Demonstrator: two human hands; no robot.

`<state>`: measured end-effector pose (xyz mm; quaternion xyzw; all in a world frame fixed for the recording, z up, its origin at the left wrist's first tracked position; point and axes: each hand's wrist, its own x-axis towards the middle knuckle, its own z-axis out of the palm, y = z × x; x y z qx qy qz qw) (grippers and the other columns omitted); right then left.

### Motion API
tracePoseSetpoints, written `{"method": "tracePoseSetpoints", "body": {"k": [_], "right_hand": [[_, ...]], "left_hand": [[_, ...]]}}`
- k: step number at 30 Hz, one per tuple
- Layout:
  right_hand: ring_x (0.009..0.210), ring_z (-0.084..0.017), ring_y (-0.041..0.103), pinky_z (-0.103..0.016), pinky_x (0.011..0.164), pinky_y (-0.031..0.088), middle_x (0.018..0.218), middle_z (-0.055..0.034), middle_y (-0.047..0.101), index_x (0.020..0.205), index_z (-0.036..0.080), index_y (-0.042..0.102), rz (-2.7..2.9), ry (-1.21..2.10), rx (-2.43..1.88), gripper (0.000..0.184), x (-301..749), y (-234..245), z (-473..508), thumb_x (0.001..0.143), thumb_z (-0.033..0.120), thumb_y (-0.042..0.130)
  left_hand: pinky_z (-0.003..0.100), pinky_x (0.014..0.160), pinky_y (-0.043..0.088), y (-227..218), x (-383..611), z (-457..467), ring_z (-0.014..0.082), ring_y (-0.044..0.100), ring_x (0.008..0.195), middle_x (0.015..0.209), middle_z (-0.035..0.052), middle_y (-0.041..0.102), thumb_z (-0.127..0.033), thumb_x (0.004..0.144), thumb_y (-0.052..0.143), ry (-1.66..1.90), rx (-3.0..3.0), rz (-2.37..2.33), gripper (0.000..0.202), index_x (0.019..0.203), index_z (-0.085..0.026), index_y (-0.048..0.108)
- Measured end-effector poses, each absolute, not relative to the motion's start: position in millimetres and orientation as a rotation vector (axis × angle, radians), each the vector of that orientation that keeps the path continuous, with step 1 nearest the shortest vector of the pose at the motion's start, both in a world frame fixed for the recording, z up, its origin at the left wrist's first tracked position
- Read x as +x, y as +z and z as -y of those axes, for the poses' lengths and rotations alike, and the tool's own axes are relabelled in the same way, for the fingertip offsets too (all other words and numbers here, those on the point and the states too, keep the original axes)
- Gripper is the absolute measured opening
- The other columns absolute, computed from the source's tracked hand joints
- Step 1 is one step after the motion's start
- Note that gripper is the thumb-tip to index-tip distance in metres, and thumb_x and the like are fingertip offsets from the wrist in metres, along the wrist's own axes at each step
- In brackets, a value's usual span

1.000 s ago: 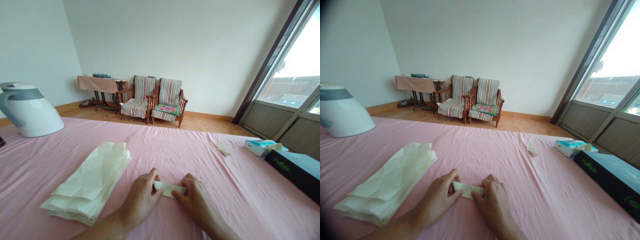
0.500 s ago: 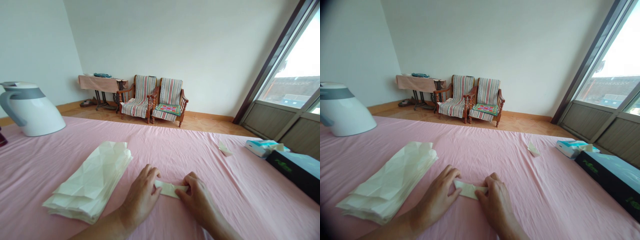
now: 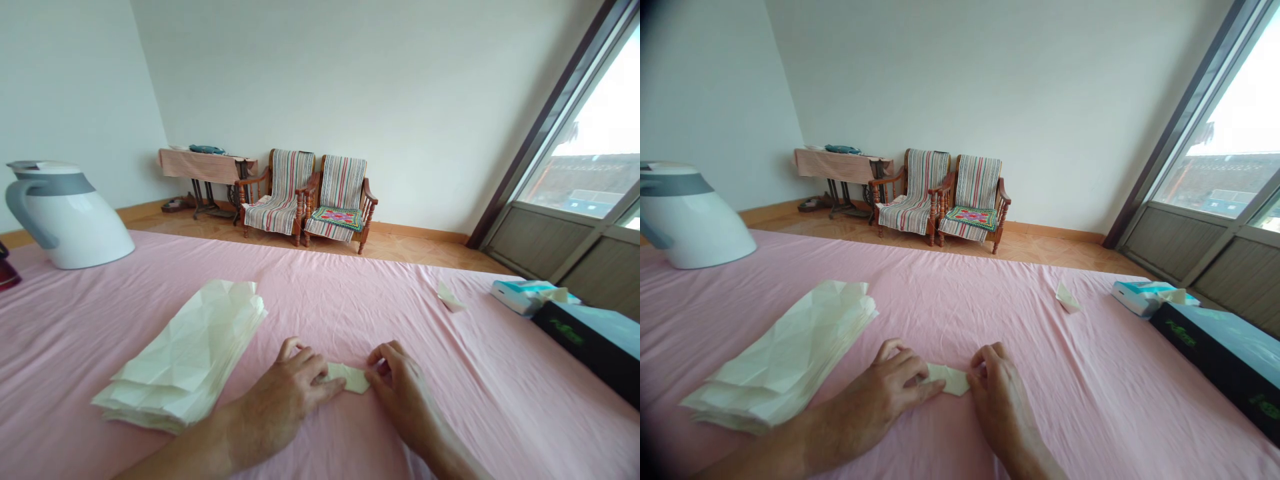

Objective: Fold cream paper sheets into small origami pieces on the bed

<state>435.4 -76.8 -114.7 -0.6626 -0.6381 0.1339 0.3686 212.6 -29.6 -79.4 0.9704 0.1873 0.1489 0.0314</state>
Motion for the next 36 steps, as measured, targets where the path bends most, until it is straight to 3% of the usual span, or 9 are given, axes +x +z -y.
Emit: {"method": "tracePoseSetpoints", "body": {"k": [6, 13, 20, 27, 36], "right_hand": [[0.088, -0.021, 0.057, -0.034, 0.075, 0.042, 0.095, -0.0060, 0.062, 0.100, 0.023, 0.062, 1.801, 0.075, -1.478, 0.034, 426.3, -110.7, 96.5, 0.084, 0.005, 0.037], [0.088, -0.020, 0.058, -0.031, 0.074, 0.045, 0.099, -0.0048, 0.065, 0.117, 0.027, 0.062, 2.021, 0.078, -1.368, 0.048, 406.9, -119.2, 109.1, 0.079, 0.002, 0.043], [0.081, -0.020, 0.057, -0.031, 0.070, 0.045, 0.094, -0.0042, 0.064, 0.120, 0.030, 0.060, 2.057, -0.039, -1.384, 0.051, 409.9, -124.8, 105.3, 0.077, 0.005, 0.047], [0.079, -0.022, 0.057, -0.032, 0.064, 0.042, 0.097, -0.0046, 0.064, 0.113, 0.025, 0.058, 2.241, -0.329, -1.489, 0.042, 406.2, -118.8, 108.0, 0.074, 0.009, 0.057], [0.072, -0.023, 0.055, -0.036, 0.059, 0.036, 0.083, -0.0055, 0.064, 0.089, 0.019, 0.062, 2.172, -0.562, -1.532, 0.038, 405.5, -125.5, 107.5, 0.057, 0.004, 0.050]], "left_hand": [[0.044, 0.093, 0.028, -80.9, 212.5, 32.1, 0.0215, 0.049, 0.095, 0.098, 0.0034, 0.057, -0.022, 0.099, 0.046, 0.391, 3.064, -0.639, 0.027, 0.125, -0.027, 0.052], [0.043, 0.096, 0.028, -75.5, 208.6, 32.8, 0.0214, 0.051, 0.095, 0.098, 0.0037, 0.060, -0.017, 0.097, 0.047, 0.408, 3.008, -0.598, 0.027, 0.121, -0.025, 0.056], [0.042, 0.095, 0.027, -74.7, 206.4, 30.2, 0.0200, 0.054, 0.089, 0.092, 0.0028, 0.065, -0.014, 0.094, 0.049, 0.526, 2.942, -0.553, 0.023, 0.110, -0.024, 0.062], [0.042, 0.092, 0.029, -72.1, 207.0, 29.8, 0.0195, 0.055, 0.085, 0.090, 0.0028, 0.066, -0.011, 0.093, 0.048, 0.501, 2.954, -0.525, 0.020, 0.101, -0.020, 0.064], [0.045, 0.095, 0.025, -78.2, 205.2, 28.3, 0.0180, 0.056, 0.082, 0.086, 0.0014, 0.067, -0.008, 0.090, 0.049, 0.549, 2.945, -0.553, 0.019, 0.082, -0.018, 0.063]]}}
